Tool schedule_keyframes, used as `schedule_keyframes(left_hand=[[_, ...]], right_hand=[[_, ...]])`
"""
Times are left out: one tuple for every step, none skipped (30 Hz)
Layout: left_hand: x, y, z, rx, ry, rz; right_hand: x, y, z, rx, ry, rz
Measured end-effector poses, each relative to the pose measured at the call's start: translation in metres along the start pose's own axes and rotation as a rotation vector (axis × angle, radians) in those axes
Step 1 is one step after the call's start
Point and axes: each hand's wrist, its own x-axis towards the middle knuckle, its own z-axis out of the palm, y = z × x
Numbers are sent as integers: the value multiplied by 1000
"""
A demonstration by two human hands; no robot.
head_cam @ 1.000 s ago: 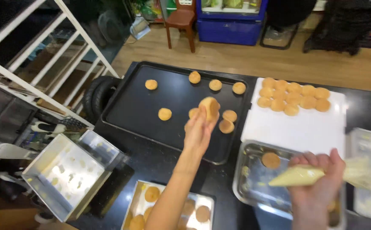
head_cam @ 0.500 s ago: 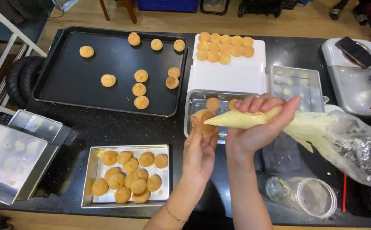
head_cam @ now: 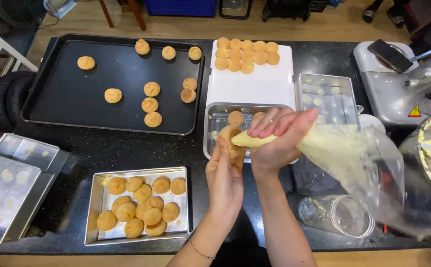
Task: Filling pastry shells with cream using a piping bag.
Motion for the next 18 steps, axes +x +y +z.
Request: schedule_keyframes(left_hand=[[0,1,2,2,-3,8],[1,1,2,1,-6,4],[3,1,2,13,1,6],[5,1,1,26,8,9],[6,-1,1,25,5,6],[8,-3,1,32,7,9],[8,-3,-2,41,14,17],[8,-1,-2,43,16,18],[8,-1,-1,50,13,24],[8,-1,0,58,10,30],[9,-3,-2,56,13,32],[10,-5,-3,64,1,56],[10,-7,-5,73,-10,79],[10,-7,-6,73,-6,80],[9,-8,-6,83,-14,103],[8,-9,-7,94,-23,127],[9,-11,-8,94,-20,125],[10,-13,-9,104,-23,140]], right_hand=[[3,2,-1,13,-8,19],[4,5,-4,10,-8,14],[6,9,-8,22,-19,22],[9,13,-11,35,-31,30],[11,15,-14,33,-30,26],[13,16,-17,51,-30,38],[13,19,-19,72,-30,56],[13,20,-17,74,-29,59],[13,19,-17,68,-20,68],[14,19,-16,61,-11,77],[15,18,-15,62,-13,80],[16,17,-13,48,3,84],[17,16,-12,34,20,88],[18,16,-13,33,19,92],[19,16,-14,15,27,100],[20,16,-15,-2,35,107],[21,16,-17,-4,36,109],[22,17,-18,-26,39,114]])
